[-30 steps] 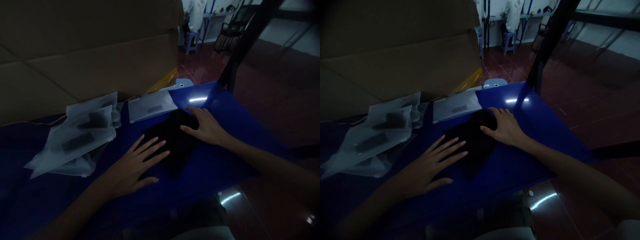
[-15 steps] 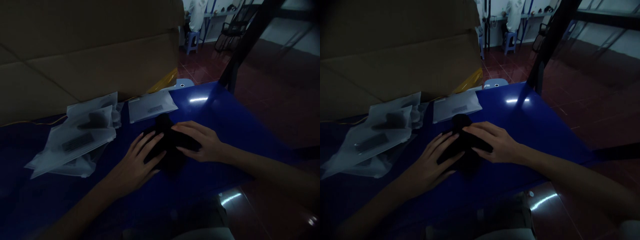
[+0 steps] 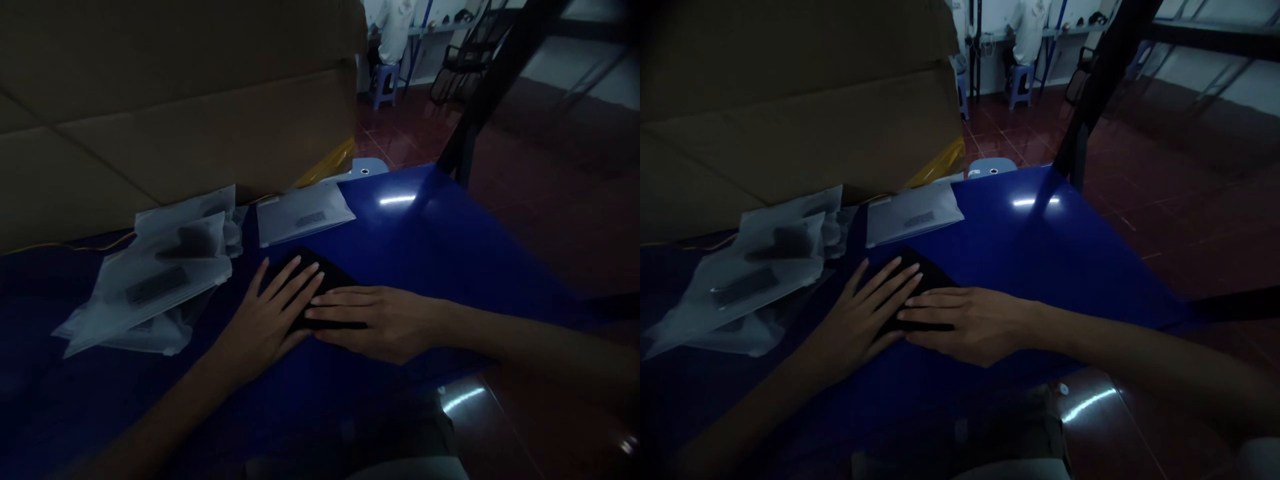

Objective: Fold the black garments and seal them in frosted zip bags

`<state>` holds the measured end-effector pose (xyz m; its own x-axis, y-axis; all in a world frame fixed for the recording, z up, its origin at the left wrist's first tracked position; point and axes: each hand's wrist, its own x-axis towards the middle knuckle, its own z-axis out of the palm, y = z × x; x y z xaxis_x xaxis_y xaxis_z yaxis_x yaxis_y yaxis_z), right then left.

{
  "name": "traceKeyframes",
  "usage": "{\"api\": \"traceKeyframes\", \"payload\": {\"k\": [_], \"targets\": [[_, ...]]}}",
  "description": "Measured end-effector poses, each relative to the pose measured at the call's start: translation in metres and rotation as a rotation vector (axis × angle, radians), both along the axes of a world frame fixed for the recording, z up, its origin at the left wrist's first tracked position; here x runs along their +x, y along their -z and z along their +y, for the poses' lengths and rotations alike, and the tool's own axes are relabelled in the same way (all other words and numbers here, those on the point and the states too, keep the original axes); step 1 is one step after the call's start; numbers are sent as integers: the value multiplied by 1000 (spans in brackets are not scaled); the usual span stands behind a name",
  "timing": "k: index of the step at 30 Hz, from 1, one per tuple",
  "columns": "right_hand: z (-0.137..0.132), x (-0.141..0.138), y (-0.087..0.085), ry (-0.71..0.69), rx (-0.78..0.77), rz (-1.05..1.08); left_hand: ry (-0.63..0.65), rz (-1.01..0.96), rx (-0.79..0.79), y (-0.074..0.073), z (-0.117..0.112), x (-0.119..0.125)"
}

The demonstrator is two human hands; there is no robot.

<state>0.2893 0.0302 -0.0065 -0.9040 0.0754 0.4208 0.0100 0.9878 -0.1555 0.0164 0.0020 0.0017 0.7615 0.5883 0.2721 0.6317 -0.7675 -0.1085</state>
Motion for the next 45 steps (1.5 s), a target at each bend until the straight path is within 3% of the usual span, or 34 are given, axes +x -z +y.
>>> {"api": "traceKeyframes", "payload": {"k": [4,10,16,22,27,34,38,41,45], "targets": [[2,3,-3,46,25,37,-55,-22,-47,1,-2,-2],[3,9,-8,306,130,52,-33,-195,-86,-6,-4,-8],[6,9,-7,512,244,-45,-219,-230,-178,8,17,-17],[-4,4,-6,437,512,-82,-342,-194,-308,19,32,-24],[-8,3,-11,441,593,-65,-334,-169,-297,11,30,-21],[-2,7,-10,190,455,92,-352,-204,-69,1,22,-16],[0,10,-13,88,324,19,-270,-149,74,4,21,-18],[2,12,-15,107,291,-87,-255,-173,120,6,21,-21],[0,12,-15,205,381,-103,-227,-161,179,5,18,-23]]}}
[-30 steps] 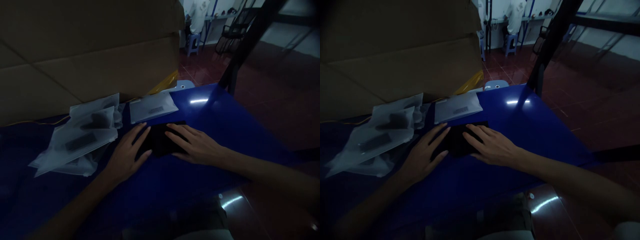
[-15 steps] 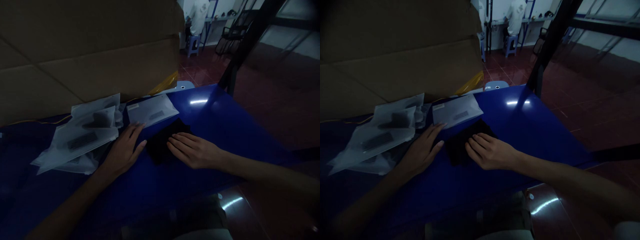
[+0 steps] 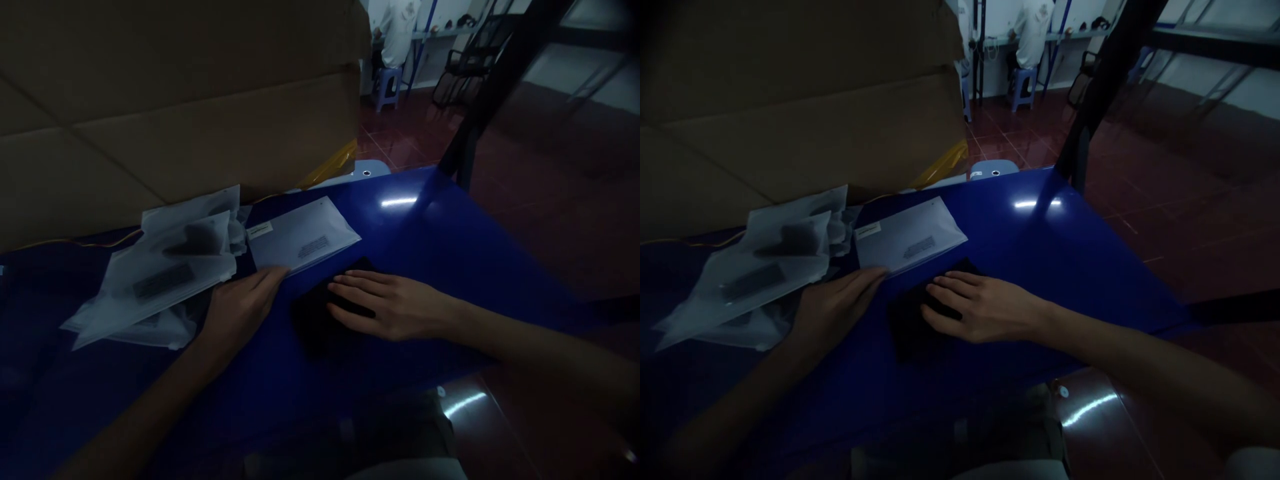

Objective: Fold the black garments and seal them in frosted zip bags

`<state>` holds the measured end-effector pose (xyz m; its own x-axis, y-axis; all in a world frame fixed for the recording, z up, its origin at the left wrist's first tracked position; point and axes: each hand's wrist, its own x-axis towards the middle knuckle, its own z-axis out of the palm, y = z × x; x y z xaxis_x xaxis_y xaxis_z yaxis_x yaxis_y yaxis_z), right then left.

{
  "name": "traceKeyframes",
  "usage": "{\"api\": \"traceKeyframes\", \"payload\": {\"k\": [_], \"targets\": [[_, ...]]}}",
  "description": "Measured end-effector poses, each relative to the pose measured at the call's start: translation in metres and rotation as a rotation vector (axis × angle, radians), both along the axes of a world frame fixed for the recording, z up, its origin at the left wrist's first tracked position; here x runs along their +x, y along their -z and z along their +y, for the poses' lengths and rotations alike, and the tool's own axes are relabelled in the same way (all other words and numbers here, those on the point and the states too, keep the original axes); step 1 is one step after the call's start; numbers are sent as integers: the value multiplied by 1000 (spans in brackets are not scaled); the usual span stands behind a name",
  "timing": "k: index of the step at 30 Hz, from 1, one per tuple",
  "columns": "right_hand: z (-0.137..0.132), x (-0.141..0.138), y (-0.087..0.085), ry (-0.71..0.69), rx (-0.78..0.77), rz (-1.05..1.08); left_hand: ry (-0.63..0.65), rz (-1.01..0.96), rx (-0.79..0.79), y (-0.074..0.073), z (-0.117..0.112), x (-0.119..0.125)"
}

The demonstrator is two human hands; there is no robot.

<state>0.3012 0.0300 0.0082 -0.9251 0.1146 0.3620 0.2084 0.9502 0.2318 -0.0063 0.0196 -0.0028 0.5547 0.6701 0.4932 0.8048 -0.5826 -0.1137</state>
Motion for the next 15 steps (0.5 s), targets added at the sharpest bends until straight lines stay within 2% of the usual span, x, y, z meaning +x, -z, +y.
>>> {"api": "traceKeyframes", "payload": {"k": [5,8,15], "targets": [[-7,-4,2,15,22,23,67,21,6,-4,-6,4],[-6,-6,3,-35,46,63,108,-12,6,-5,-10,7],[-10,-8,-7,-143,296,325,142,-104,-23,2,-21,10]]}}
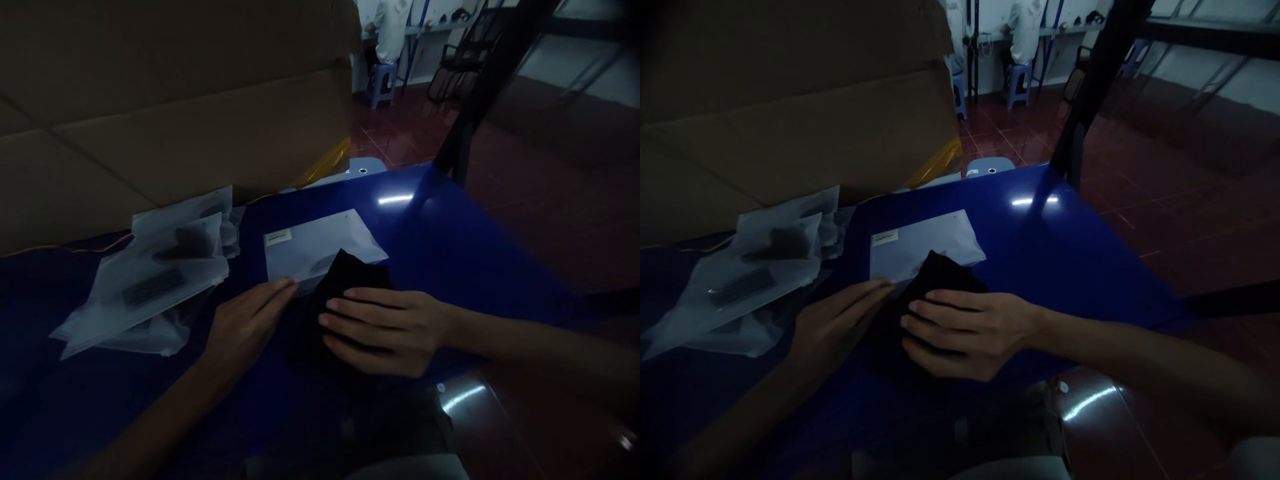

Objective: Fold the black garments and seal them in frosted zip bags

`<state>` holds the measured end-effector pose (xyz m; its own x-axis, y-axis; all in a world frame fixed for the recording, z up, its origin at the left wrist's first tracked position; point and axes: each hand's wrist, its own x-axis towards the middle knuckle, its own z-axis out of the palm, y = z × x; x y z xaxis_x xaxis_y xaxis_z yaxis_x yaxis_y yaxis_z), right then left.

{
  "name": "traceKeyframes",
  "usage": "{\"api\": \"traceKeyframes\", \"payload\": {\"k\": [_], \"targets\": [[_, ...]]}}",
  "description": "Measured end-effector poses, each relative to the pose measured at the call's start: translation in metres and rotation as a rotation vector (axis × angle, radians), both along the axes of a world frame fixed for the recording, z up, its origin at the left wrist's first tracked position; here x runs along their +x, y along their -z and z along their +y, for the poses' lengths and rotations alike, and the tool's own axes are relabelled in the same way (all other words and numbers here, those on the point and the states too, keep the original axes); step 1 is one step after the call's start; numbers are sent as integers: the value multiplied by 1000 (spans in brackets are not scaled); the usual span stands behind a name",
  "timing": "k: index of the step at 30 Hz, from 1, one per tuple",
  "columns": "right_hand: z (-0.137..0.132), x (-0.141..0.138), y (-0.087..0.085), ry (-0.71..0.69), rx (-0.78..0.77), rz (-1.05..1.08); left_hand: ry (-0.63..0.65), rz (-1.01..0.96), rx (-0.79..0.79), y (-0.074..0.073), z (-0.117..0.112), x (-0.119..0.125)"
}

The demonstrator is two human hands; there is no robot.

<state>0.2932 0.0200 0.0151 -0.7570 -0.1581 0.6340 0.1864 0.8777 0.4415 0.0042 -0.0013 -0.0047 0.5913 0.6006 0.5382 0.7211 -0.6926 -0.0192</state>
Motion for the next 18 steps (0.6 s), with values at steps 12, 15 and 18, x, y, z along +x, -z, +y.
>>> {"api": "traceKeyframes", "payload": {"k": [12,15,18], "targets": [[3,-11,17,-126,-145,-99,-53,-147,-96,-9,-4,15],[3,-11,17,-120,-176,-130,-20,-114,-49,-10,-5,15],[7,-7,18,-6,-319,-221,18,-95,-21,-11,-6,14]]}}
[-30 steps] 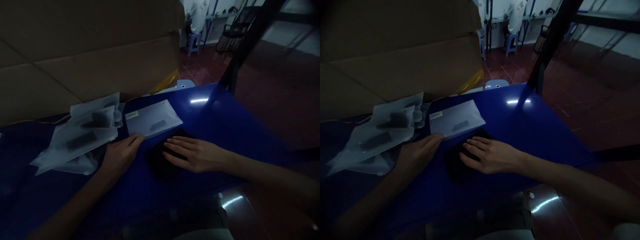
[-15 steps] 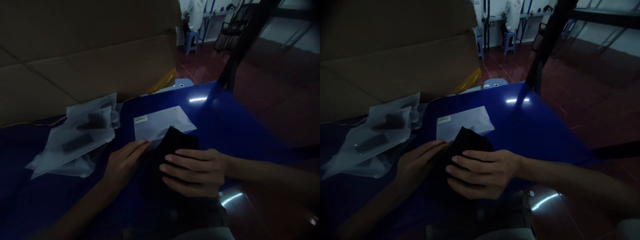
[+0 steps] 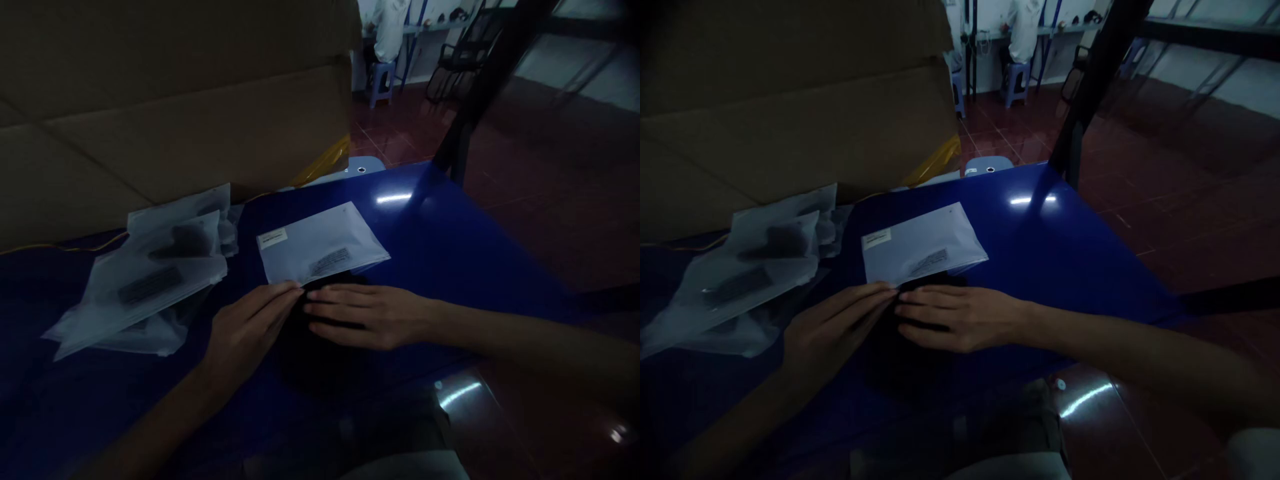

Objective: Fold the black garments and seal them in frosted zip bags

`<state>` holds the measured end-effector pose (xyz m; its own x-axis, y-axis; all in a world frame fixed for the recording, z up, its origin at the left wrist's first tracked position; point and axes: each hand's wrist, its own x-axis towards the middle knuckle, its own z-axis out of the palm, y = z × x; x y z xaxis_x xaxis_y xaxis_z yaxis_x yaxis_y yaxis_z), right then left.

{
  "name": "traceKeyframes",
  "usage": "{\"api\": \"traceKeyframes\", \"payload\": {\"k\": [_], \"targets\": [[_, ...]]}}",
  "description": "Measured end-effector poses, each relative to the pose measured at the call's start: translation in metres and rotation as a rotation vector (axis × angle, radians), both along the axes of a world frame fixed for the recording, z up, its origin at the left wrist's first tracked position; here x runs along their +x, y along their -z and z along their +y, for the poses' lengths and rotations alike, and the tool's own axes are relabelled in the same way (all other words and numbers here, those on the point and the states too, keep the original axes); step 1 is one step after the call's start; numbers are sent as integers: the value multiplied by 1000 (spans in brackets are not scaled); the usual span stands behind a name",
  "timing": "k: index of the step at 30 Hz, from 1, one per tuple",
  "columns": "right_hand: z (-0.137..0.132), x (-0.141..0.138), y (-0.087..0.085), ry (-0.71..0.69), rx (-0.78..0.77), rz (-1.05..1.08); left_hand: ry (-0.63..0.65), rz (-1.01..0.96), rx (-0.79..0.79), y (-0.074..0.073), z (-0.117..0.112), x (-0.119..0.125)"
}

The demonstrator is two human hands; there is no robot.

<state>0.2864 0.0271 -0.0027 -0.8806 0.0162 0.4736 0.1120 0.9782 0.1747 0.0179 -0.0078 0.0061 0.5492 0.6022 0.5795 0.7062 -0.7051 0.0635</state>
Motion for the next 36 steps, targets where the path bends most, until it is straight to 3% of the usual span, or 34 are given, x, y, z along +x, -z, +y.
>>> {"api": "traceKeyframes", "payload": {"k": [3,6,20,22,26,28,31,36], "targets": [[8,6,0,114,-174,-141,13,-8,25,-3,-1,1],[13,10,-1,232,-219,-189,18,3,76,-8,0,5],[-10,3,-4,703,204,-41,17,-120,-77,-14,-14,10],[-7,4,-6,639,233,-16,15,-119,-65,-13,-13,11],[2,6,-4,241,282,100,26,-114,-42,-12,-10,7],[5,6,-2,162,269,113,38,-102,-60,-12,-10,5],[5,5,1,226,262,68,47,-98,-103,-13,-10,5],[-3,1,-2,532,300,-16,84,-138,-131,-15,-13,9]]}}
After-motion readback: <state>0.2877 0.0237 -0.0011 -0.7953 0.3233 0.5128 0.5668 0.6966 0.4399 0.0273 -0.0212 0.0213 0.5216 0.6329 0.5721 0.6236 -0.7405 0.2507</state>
